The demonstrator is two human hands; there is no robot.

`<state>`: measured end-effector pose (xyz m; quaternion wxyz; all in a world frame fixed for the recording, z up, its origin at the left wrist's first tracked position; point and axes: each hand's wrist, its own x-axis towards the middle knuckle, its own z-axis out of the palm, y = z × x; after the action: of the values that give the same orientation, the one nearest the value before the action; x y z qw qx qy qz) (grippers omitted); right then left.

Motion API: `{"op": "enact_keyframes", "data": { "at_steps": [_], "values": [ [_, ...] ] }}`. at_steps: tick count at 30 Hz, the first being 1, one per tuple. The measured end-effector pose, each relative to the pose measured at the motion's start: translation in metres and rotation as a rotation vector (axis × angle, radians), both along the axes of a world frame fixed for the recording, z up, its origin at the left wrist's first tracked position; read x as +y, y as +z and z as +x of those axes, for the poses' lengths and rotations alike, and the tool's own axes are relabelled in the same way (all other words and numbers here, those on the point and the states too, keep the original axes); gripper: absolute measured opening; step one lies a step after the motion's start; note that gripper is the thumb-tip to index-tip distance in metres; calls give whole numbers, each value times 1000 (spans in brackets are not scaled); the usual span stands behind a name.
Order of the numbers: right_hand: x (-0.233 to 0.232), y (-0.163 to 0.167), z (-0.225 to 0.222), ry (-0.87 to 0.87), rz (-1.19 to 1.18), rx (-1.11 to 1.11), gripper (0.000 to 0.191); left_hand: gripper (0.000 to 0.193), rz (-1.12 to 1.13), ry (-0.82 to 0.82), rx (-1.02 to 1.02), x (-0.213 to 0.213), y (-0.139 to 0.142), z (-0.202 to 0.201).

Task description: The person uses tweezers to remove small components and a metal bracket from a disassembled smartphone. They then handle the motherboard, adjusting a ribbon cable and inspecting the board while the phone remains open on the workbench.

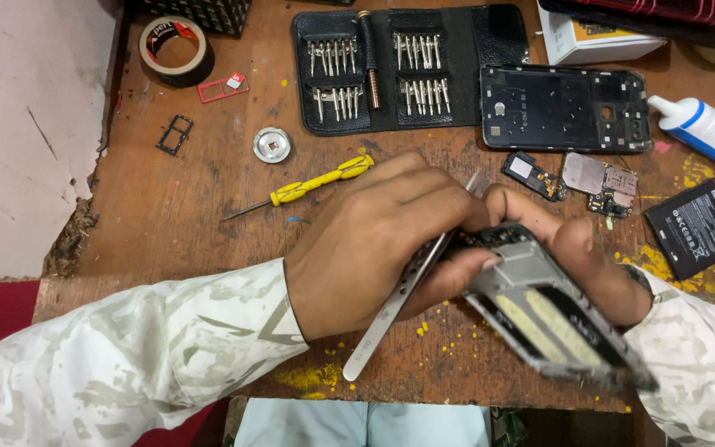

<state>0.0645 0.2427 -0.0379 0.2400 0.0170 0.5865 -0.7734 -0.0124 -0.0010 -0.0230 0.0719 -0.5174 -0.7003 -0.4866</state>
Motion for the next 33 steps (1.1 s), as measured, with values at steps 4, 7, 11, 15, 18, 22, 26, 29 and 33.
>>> {"op": "enact_keyframes", "data": {
  "at_steps": [4, 7, 11, 15, 18, 22, 26, 29, 33],
  "values": [
    [3, 3, 1, 98, 32, 2, 103, 23, 42, 62, -17, 1, 3, -2],
    [2, 3, -2, 235, -149, 19, 100, 20, 79, 86, -106, 0, 4, 0],
    [4, 2, -1, 194, -272, -125, 96, 17, 78, 73, -139, 1, 2, 4],
    [9, -1, 0, 165, -314, -142, 90, 15, 76, 72, -136, 2, 1, 5],
    [10, -2, 0, 153, -337, -139, 87, 18, 75, 71, -153, 3, 2, 4],
    [7, -3, 1, 199, -362, -151, 89, 28, 77, 58, -142, 1, 3, 3],
    [6, -2, 1, 183, -346, -165, 89, 21, 39, 66, -155, 0, 2, 5],
    [8, -2, 2, 175, -335, -169, 87, 15, 34, 36, -214, -1, 2, 5],
    [9, -3, 4, 157, -343, -187, 88, 15, 41, 10, -264, -3, 3, 5]
  ]
}}
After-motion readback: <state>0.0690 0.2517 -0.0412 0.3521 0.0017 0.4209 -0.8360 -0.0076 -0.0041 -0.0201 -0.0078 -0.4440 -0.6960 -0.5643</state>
